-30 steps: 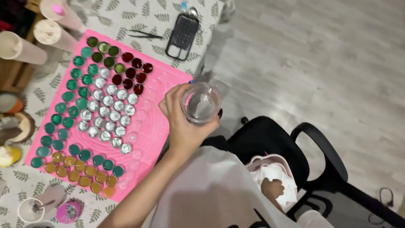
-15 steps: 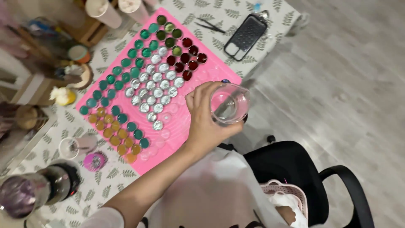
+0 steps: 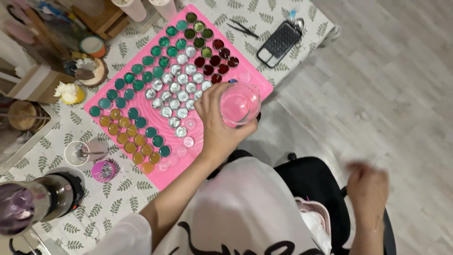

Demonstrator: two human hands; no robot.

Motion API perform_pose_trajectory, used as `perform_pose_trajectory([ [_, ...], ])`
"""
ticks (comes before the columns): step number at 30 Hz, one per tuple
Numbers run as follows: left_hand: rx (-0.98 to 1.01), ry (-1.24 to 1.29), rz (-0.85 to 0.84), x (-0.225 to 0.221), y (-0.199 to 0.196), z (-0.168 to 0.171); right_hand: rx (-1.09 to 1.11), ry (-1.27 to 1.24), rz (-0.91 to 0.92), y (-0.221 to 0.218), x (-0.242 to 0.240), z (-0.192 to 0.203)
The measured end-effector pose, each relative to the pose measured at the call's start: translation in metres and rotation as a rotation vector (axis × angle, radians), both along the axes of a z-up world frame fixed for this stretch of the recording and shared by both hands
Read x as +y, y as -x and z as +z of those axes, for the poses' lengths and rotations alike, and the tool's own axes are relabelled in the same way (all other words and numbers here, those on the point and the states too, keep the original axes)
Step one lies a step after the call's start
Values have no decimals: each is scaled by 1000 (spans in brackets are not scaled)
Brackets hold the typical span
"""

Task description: The person scoops melted colored wax from a metal melting pot with a spoon and fills small clear candle cups arranged on a pink silicone mat, working through the cups one at a time. They return the spoon to the pot between fills and later wipe the mat with a paper towel.

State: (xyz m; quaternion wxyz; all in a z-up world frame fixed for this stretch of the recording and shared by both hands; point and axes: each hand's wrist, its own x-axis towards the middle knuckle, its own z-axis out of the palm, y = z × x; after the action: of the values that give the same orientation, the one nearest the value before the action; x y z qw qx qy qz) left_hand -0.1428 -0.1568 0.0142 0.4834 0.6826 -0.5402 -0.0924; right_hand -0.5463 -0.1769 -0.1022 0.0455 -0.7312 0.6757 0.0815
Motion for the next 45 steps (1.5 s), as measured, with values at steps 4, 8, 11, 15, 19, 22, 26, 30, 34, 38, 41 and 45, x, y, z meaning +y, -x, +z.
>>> perform_pose_trajectory([
  [4,-30,40,38,8,-12,10,-768,171,104,-152,-55,121],
  [8,-83,78,83,22,-27,17,-1245,-297,100,-234,-83,112],
  [11,-94,67,142,36,-38,21,-1709,-795,11,-286,-77,144],
  [15,-96,76,258,55,-51,15,-1894,-1227,-51,-318,-76,162],
  [19,-133,69,331,68,-54,17,-1567,-1133,256,-337,-77,159],
  [22,-179,34,366,72,-57,12,-1208,-797,594,-357,-77,153],
  [26,-231,-18,415,75,-55,6,-878,-418,925,-372,-76,155],
  [30,-227,-13,455,82,-57,8,-779,-512,875,-380,-78,163],
  [34,-170,11,486,82,-61,13,-882,-709,668,-367,-109,136],
  [38,-109,42,528,89,-68,17,-1337,-857,324,-369,-115,153],
  [41,-110,60,534,94,-72,16,-1489,-986,209,-379,-98,149],
  [45,-130,59,539,100,-74,10,-1482,-989,369,-382,-54,132],
])
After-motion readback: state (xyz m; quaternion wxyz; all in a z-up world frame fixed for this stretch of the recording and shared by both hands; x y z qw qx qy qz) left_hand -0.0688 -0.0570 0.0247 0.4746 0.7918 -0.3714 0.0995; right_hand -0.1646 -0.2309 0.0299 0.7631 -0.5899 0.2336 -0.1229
